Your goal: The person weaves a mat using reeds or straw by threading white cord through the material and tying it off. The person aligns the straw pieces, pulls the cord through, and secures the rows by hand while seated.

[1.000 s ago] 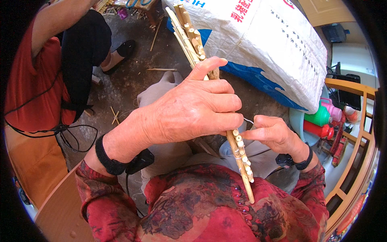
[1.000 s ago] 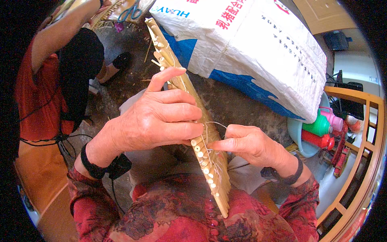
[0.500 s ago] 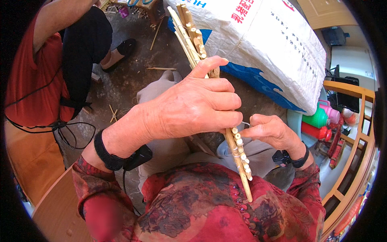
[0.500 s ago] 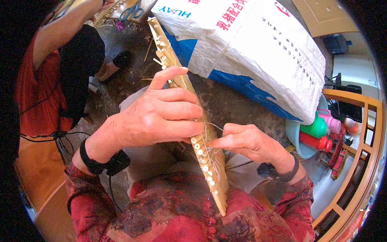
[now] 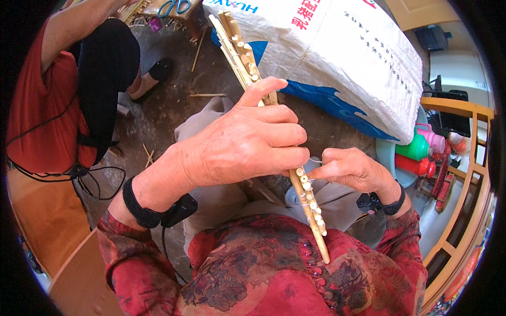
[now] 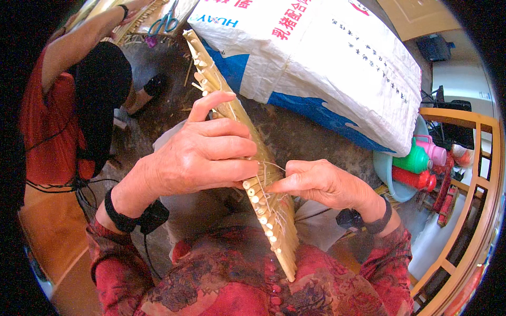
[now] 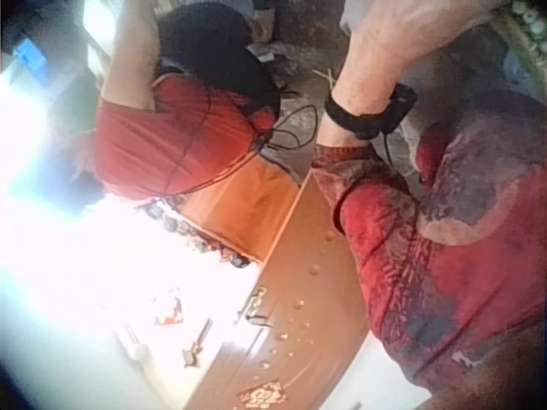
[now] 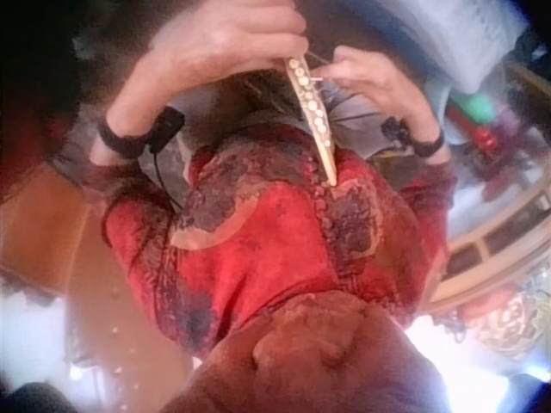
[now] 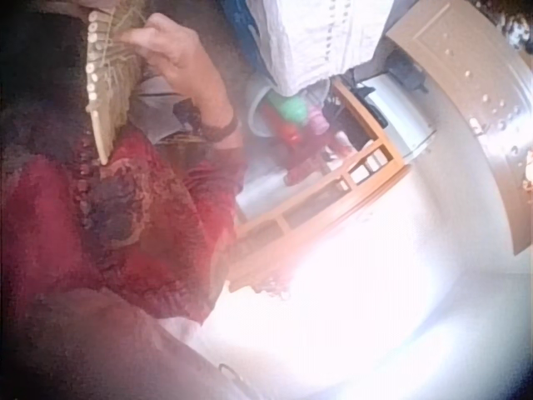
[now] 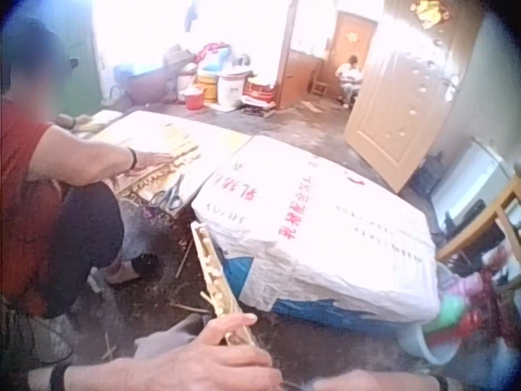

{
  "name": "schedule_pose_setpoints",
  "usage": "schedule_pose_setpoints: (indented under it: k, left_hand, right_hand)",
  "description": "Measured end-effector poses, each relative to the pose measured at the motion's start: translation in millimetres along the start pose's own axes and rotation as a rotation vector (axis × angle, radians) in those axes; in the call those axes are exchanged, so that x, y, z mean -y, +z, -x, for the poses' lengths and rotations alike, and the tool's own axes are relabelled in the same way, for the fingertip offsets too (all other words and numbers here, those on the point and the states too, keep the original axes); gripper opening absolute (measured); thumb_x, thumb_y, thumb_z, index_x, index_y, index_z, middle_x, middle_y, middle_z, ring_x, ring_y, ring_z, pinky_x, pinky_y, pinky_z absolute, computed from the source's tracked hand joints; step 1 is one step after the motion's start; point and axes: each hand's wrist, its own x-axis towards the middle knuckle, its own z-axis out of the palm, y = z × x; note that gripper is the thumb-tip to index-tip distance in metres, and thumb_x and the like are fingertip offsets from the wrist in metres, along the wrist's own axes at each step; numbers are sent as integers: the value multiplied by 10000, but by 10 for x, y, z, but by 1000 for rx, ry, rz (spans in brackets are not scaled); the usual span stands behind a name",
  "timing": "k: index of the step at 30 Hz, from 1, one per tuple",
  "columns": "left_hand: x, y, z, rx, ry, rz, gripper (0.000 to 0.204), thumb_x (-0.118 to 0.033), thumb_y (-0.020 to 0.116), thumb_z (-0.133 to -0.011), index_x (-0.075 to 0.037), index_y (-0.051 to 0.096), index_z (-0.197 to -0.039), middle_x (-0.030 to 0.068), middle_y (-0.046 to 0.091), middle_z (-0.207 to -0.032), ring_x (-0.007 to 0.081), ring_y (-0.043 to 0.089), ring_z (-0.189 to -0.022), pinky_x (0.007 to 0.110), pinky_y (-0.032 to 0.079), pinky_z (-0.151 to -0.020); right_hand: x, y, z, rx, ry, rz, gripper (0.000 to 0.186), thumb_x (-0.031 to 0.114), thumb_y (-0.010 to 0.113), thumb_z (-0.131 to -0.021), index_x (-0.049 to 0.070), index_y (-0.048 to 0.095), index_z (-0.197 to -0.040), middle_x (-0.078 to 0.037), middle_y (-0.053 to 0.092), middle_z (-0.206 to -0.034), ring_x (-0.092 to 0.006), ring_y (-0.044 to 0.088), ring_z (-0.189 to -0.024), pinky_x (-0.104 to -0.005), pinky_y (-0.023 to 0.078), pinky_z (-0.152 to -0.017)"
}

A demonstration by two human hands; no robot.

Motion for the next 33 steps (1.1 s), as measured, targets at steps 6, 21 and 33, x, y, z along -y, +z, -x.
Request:
schedule_pose_setpoints:
  k: [6, 21, 33]
  left_hand:
    - [-3, -10, -8, 16, -1, 4, 236, -230, 721, -632, -144, 643, -838, -5, 604, -862, 174, 601, -872, 518, 334, -1009]
    - [-35, -72, -44, 85, -22, -93, 287, -144, 754, -543, -160, 632, -802, -26, 591, -875, 183, 606, -874, 542, 299, -1031]
    - [-101, -92, -80, 114, -75, -122, 279, -149, 744, -571, -196, 641, -826, -47, 582, -833, 165, 609, -860, 529, 292, -1020]
  right_hand:
    - [-42, -11, -23, 51, 13, -104, 264, 91, 512, -919, 64, 607, -1164, -106, 500, -796, -287, 550, -741, -344, 437, -663]
    - [-91, 59, -69, -30, -172, -112, 219, 140, 557, -909, 1, 605, -1071, -147, 565, -880, -321, 587, -828, -381, 461, -717]
    - [-95, 201, -66, -193, -245, -153, 221, 166, 512, -929, 18, 627, -1046, -149, 541, -793, -321, 576, -768, -387, 452, -678]
